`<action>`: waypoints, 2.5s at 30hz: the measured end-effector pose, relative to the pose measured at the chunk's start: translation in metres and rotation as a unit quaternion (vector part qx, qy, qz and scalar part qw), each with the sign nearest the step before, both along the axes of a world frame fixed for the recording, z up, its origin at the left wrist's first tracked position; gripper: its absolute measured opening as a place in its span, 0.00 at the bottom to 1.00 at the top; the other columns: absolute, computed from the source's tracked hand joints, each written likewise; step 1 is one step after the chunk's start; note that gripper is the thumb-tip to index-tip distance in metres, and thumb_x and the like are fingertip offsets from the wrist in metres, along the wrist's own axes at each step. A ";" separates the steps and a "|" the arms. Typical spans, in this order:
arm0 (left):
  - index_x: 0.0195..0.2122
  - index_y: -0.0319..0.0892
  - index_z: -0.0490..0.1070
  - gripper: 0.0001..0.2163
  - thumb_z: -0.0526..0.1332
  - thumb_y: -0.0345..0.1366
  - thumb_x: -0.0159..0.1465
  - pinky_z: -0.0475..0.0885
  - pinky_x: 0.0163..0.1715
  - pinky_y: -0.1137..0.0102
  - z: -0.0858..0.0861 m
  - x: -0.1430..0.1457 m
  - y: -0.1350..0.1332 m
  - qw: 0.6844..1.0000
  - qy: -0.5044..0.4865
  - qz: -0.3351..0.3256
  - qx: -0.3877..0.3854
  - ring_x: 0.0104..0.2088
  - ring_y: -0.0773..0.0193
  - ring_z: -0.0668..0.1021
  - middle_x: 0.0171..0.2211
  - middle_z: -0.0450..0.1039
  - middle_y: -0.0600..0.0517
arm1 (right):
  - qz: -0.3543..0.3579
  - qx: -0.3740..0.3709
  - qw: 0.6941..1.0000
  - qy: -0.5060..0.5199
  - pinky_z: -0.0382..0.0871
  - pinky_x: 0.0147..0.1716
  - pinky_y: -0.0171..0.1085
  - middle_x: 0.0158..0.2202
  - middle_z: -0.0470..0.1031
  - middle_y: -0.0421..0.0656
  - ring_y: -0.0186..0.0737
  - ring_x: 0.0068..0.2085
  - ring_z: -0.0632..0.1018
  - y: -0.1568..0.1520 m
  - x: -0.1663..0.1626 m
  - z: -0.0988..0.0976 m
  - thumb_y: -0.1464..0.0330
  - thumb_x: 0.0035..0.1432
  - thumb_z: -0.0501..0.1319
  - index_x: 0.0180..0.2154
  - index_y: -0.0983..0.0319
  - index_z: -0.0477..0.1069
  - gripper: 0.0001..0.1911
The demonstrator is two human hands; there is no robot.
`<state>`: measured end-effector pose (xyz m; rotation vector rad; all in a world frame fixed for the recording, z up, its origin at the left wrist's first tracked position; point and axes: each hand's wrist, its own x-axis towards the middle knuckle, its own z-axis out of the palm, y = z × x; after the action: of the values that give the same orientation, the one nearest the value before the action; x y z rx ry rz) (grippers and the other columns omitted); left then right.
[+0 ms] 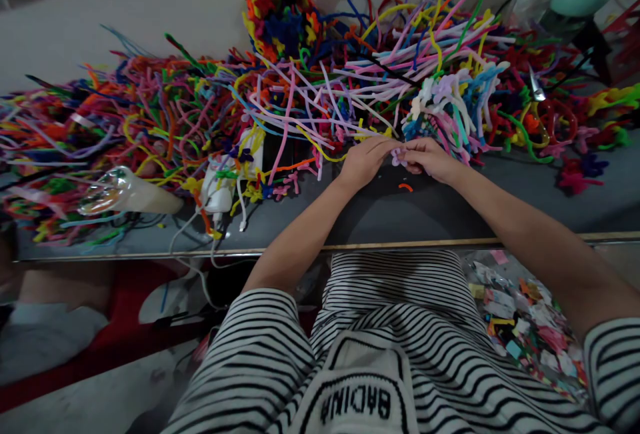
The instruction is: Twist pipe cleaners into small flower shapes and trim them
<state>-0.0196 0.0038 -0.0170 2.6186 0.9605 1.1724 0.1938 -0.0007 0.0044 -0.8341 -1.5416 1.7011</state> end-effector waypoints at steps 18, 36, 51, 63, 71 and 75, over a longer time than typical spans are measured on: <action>0.47 0.47 0.78 0.13 0.52 0.34 0.74 0.75 0.45 0.65 0.026 -0.007 -0.009 0.980 0.181 -0.025 0.081 0.47 0.59 0.81 0.45 0.81 0.47 | 0.049 0.046 0.997 -0.046 0.50 0.19 0.30 0.17 0.64 0.35 0.26 0.19 0.60 0.005 0.005 -0.007 0.62 0.54 0.69 0.25 0.63 0.72 0.13; 0.52 0.45 0.76 0.16 0.48 0.38 0.78 0.73 0.41 0.68 0.032 -0.009 -0.023 0.977 0.183 0.012 0.108 0.44 0.63 0.82 0.42 0.81 0.47 | 0.030 0.190 0.977 -0.087 0.69 0.36 0.36 0.28 0.78 0.43 0.35 0.32 0.75 0.001 0.010 0.008 0.50 0.54 0.71 0.28 0.62 0.76 0.21; 0.47 0.43 0.78 0.17 0.68 0.50 0.66 0.78 0.34 0.70 -0.006 0.021 -0.007 0.930 -0.256 0.084 -0.249 0.36 0.64 0.83 0.40 0.84 0.49 | -0.086 0.127 0.988 -0.015 0.56 0.24 0.33 0.24 0.64 0.36 0.29 0.24 0.60 0.007 -0.003 -0.014 0.46 0.55 0.70 0.37 0.60 0.79 0.24; 0.40 0.43 0.81 0.13 0.74 0.45 0.60 0.72 0.30 0.73 -0.015 0.019 0.005 0.859 -0.368 0.033 -0.353 0.30 0.70 0.77 0.33 0.81 0.52 | -0.140 0.199 0.963 -0.115 0.62 0.26 0.35 0.28 0.78 0.42 0.32 0.26 0.69 0.000 -0.002 -0.004 0.49 0.59 0.67 0.34 0.62 0.81 0.22; 0.36 0.41 0.83 0.16 0.76 0.49 0.55 0.76 0.45 0.68 -0.010 0.010 0.006 0.872 -0.337 -0.022 -0.355 0.36 0.66 0.81 0.34 0.83 0.51 | -0.160 0.272 0.938 -0.144 0.72 0.36 0.39 0.31 0.82 0.43 0.39 0.31 0.78 -0.004 -0.002 -0.009 0.51 0.61 0.66 0.33 0.61 0.83 0.20; 0.38 0.41 0.83 0.20 0.76 0.53 0.55 0.77 0.46 0.66 -0.011 0.009 0.007 0.881 -0.326 -0.018 -0.341 0.38 0.64 0.82 0.36 0.84 0.50 | -0.151 0.266 0.946 -0.107 0.74 0.38 0.39 0.34 0.84 0.42 0.40 0.34 0.80 -0.004 -0.001 -0.015 0.52 0.57 0.69 0.37 0.60 0.84 0.18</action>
<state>-0.0105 0.0109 -0.0281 1.5318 0.9294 1.2668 0.1927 -0.0049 -0.0103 -0.9209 -1.7924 0.9294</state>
